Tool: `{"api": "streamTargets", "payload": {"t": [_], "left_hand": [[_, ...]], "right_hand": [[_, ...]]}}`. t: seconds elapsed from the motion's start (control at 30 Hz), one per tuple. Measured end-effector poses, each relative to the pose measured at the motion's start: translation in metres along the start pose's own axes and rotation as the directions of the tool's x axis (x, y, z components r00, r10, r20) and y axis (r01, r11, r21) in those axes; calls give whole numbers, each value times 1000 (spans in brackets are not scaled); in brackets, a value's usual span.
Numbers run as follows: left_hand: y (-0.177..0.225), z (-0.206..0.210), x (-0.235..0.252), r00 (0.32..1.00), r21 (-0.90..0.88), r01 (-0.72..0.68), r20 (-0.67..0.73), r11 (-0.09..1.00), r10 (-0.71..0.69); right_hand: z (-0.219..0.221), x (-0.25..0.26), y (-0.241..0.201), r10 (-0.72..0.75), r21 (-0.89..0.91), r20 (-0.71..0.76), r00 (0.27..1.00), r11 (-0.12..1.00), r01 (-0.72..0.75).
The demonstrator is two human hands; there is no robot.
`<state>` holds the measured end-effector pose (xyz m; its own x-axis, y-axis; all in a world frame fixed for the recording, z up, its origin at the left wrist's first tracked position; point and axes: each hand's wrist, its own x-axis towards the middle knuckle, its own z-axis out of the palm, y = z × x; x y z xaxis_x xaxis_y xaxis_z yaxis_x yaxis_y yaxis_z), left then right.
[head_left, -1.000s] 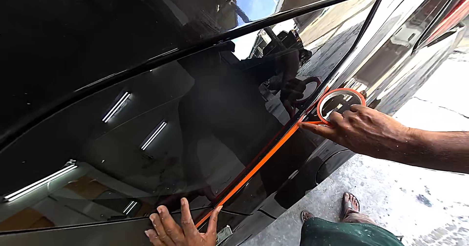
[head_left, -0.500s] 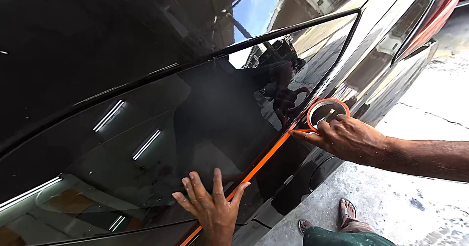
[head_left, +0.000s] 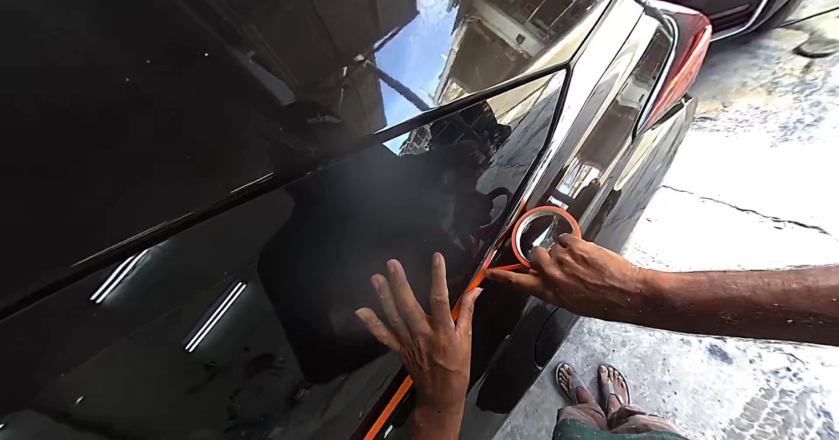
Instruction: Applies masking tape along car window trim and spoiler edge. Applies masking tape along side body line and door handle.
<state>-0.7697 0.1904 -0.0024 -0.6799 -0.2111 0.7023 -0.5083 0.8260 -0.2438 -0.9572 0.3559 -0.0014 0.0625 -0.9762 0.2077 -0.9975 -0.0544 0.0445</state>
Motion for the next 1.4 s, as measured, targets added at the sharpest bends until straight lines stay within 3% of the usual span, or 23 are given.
{"api": "streamTargets", "payload": {"t": [0.27, 0.4, 0.73, 0.93, 1.17, 1.4], "left_hand": [[0, 8, -2, 998, -40, 17, -60, 999, -19], [0, 6, 0, 999, -12, 31, -22, 999, -31], [3, 10, -13, 997, 115, 39, 65, 993, -47], [14, 7, -13, 993, 192, 73, 81, 979, -90], [22, 4, -15, 986, 230, 114, 90, 967, -138], [25, 2, -17, 979, 217, 154, 98, 964, -178]], "right_hand": [[-22, -32, 25, -125, -2, 24, 992, 992, 125], [-41, -51, 52, -172, -38, -13, 985, 985, 171], [-50, -107, 199, -281, -61, -74, 957, 959, 277], [-31, -101, 265, -376, -87, -254, 891, 927, 366], [4, -82, 310, -436, -78, -352, 828, 895, 438], [-14, -71, 301, -356, -33, -211, 911, 933, 357]]}}
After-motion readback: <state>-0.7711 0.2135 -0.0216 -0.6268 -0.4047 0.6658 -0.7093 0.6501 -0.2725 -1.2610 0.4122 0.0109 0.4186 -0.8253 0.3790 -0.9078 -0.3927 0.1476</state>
